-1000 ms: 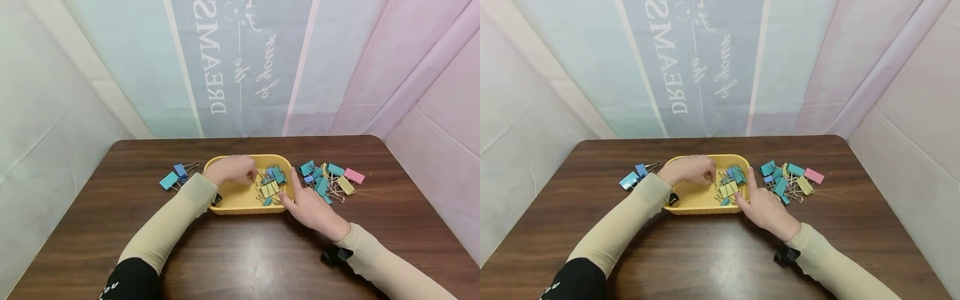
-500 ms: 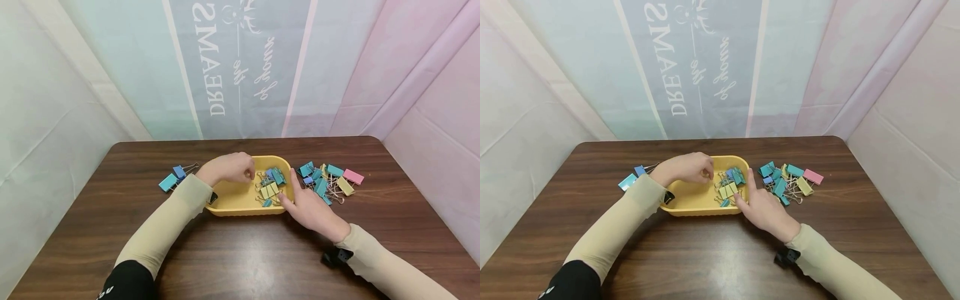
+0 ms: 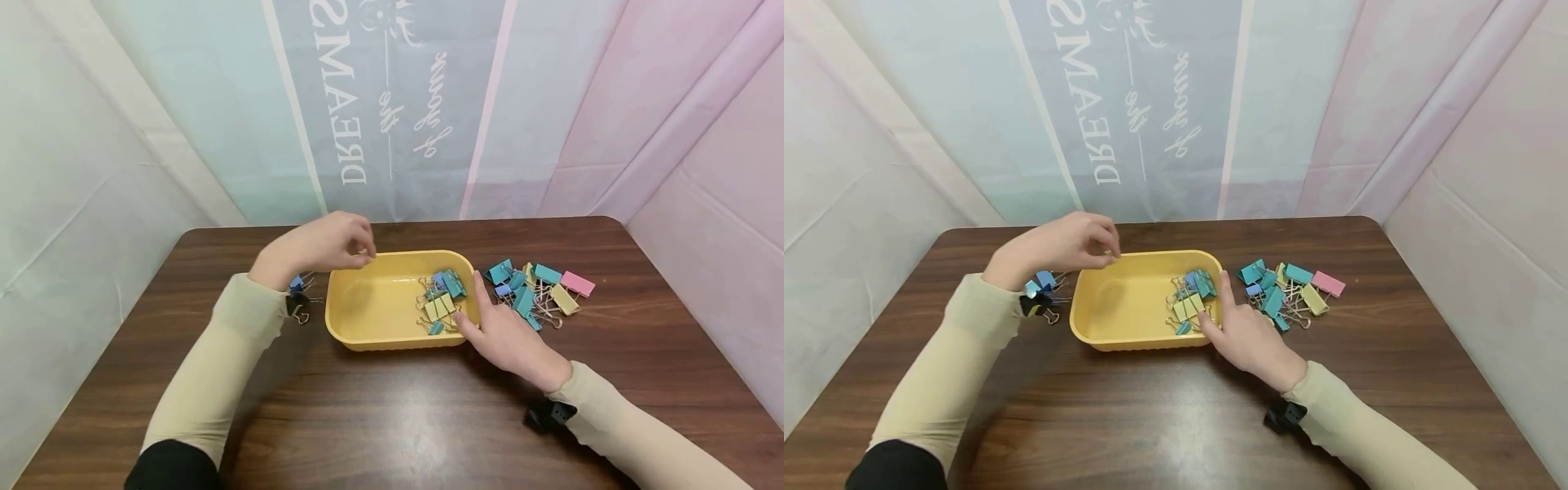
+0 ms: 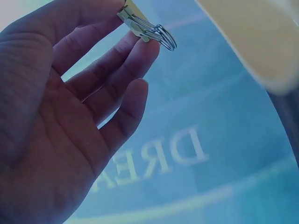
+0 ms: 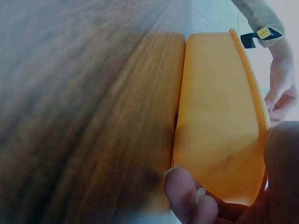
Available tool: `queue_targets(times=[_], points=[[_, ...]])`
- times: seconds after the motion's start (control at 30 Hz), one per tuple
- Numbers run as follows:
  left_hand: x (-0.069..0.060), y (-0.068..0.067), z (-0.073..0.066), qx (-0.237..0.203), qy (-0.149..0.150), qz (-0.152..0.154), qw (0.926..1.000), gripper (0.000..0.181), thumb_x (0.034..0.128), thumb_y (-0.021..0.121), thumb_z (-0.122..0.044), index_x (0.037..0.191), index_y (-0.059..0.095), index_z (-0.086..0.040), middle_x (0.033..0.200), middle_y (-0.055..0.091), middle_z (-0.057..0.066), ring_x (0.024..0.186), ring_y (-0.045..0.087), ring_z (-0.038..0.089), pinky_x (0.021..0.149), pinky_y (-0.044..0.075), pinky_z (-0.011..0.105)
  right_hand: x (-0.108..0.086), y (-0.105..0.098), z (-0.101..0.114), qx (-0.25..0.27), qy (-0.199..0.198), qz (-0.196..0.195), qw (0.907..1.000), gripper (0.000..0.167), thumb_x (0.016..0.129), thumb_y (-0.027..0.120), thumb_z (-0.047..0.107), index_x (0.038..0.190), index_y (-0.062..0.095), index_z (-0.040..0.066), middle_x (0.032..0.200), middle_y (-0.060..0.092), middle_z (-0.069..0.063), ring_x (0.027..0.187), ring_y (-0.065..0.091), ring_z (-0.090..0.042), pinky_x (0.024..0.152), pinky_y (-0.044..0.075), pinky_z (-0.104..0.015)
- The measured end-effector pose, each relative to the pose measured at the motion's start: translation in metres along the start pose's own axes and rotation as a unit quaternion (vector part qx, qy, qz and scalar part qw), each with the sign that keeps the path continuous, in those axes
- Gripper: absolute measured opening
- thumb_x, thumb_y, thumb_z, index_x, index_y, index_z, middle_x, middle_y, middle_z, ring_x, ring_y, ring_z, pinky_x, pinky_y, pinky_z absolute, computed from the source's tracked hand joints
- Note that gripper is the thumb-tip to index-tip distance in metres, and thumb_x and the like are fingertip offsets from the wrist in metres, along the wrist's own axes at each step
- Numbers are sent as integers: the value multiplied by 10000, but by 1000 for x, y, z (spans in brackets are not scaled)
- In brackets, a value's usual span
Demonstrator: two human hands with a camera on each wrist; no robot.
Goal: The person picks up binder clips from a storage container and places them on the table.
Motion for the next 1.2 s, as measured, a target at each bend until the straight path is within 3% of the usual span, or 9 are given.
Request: queue_targets(times=[0.1, 0.27, 0.5, 0.77, 1.2], points=[[-17, -1, 15, 113, -293, 88, 9995, 113, 899, 688, -127, 944, 790, -113, 944, 645, -18, 797, 570, 150, 751, 474, 330, 0, -1, 1, -5, -19, -18, 10000, 901, 1026, 476, 477, 1581, -73, 28, 545, 461, -14, 443, 426, -155, 441, 330, -327], [-42, 9, 39, 285, -655, 272, 9971, 114, 880, 674, -94, 909, 785, -100, 884, 621, -10, 753, 533, 154, 716, 460, 342, 1, -1, 0, -36, 9, -39, 10000, 899, 1024, 472, 482, 1582, -61, 22, 552, 463, -24, 468, 441, -159, 453, 336, -333], [-64, 29, 60, 396, -1059, 697, 9911, 95, 877, 669, -65, 881, 758, -98, 870, 597, 18, 741, 506, 161, 696, 455, 352, 0, -2, 1, -51, -26, -97, 9999, 897, 1023, 478, 471, 1579, -48, 4, 538, 462, -22, 478, 461, -155, 477, 368, -334], [-75, 36, 67, 383, -1137, 742, 9900, 96, 879, 675, -79, 907, 764, -101, 981, 644, 12, 798, 574, 199, 735, 484, 359, -1, 1, 1, 0, -59, -102, 9999, 891, 1026, 476, 467, 1580, -55, 14, 522, 460, -13, 444, 446, -150, 453, 355, -331], [-90, 38, 70, 77, -1531, 892, 9841, 150, 844, 695, -77, 987, 736, -99, 975, 675, 31, 816, 586, 180, 743, 492, 370, -2, 1, -2, -55, -63, -162, 9998, 893, 1023, 475, 476, 1580, -39, 3, 525, 464, -14, 448, 456, -147, 453, 363, -335]])
Point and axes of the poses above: each hand's wrist, its own x-axis towards the middle knuckle, its own y-axis out of the palm, z = x × y, the point moved 9 cm from there along x, towards the middle knuckle
